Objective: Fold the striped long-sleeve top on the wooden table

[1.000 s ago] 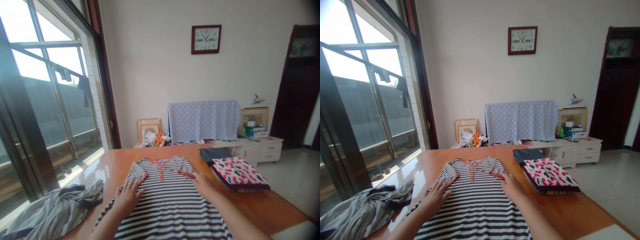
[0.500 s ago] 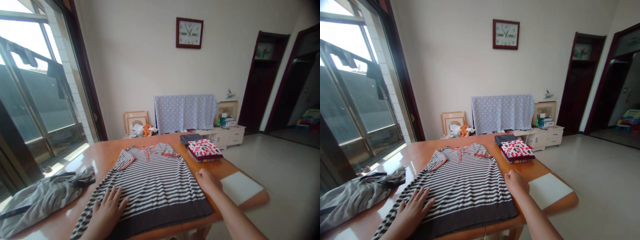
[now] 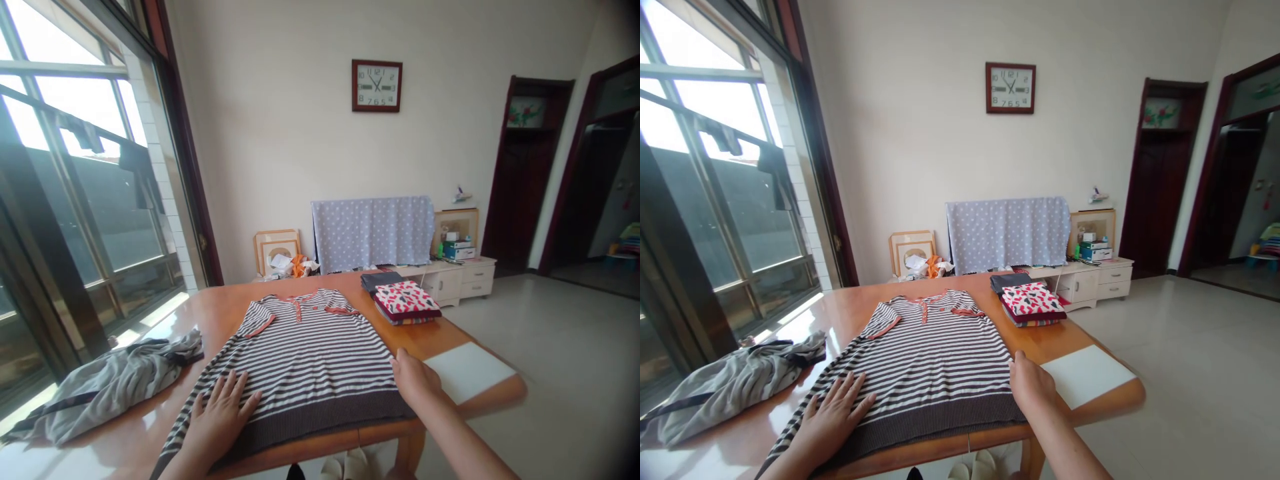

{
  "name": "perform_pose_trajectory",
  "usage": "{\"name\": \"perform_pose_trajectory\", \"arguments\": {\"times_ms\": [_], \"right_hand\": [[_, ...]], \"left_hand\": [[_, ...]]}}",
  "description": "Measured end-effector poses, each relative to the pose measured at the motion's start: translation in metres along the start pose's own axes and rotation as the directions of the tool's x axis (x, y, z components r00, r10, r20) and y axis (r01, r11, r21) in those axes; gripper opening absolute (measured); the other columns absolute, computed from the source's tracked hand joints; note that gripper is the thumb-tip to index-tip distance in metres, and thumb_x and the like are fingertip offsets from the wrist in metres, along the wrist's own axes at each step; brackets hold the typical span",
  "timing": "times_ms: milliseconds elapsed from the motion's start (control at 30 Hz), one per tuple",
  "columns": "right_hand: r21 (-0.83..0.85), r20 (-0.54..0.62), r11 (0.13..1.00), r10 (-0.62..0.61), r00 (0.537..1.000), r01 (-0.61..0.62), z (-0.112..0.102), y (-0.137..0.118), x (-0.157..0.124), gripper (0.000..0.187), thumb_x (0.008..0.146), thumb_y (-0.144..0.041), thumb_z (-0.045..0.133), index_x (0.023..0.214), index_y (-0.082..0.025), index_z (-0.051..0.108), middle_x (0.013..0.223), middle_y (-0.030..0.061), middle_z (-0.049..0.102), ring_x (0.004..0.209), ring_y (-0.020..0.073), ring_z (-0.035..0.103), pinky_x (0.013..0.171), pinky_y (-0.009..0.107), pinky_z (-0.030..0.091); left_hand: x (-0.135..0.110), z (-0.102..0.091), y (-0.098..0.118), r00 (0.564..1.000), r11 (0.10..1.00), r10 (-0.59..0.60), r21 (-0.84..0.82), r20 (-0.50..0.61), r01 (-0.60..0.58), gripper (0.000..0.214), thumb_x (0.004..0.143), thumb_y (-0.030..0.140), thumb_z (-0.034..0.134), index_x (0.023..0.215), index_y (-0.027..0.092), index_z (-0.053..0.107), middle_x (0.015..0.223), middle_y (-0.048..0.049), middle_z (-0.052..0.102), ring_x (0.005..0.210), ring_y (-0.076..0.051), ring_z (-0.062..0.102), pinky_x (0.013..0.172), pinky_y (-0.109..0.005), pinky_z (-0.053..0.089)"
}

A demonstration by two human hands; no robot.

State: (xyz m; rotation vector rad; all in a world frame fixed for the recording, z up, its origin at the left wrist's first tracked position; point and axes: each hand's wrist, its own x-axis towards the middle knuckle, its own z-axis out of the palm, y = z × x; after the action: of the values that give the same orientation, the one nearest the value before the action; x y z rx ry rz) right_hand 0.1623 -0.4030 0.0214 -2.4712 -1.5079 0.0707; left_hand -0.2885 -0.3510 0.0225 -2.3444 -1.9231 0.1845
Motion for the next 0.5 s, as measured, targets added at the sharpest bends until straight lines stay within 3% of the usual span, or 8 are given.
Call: {"name": "perform_pose_trajectory", "arguments": {"times_ms": [267,500], "right_hand": [[-0.026,-0.013,0.999,-0.024,1.0,0.023,0.004,0.007,-0.003,0.024,0.104,-0.037,0.035,0.104,-0.023,0.055,0.096,0.0103,0.076,0.09,0.0277,0.074,0.072,0.035,0.046],[-0.095,-0.144,0.988,-0.138,0.98,0.125,-0.001,-0.001,-0.02,0.02,0.102,-0.037,0.04,0.105,-0.025,0.056,0.104,0.0077,0.075,0.09,0.0259,0.073,0.069,0.033,0.042]], "left_hand": [[-0.015,-0.01,0.002,0.998,0.997,-0.055,-0.056,-0.008,0.054,0.059,0.101,0.057,0.028,0.157,0.041,0.035,0.171,-0.0017,0.019,0.157,-0.036,0.011,0.118,-0.07,0.013],[-0.01,-0.001,0.0,0.996,0.987,-0.081,-0.14,-0.041,0.075,0.072,0.098,0.067,0.025,0.16,0.033,0.032,0.171,-0.006,0.018,0.157,-0.036,0.011,0.119,-0.07,0.011]]}}
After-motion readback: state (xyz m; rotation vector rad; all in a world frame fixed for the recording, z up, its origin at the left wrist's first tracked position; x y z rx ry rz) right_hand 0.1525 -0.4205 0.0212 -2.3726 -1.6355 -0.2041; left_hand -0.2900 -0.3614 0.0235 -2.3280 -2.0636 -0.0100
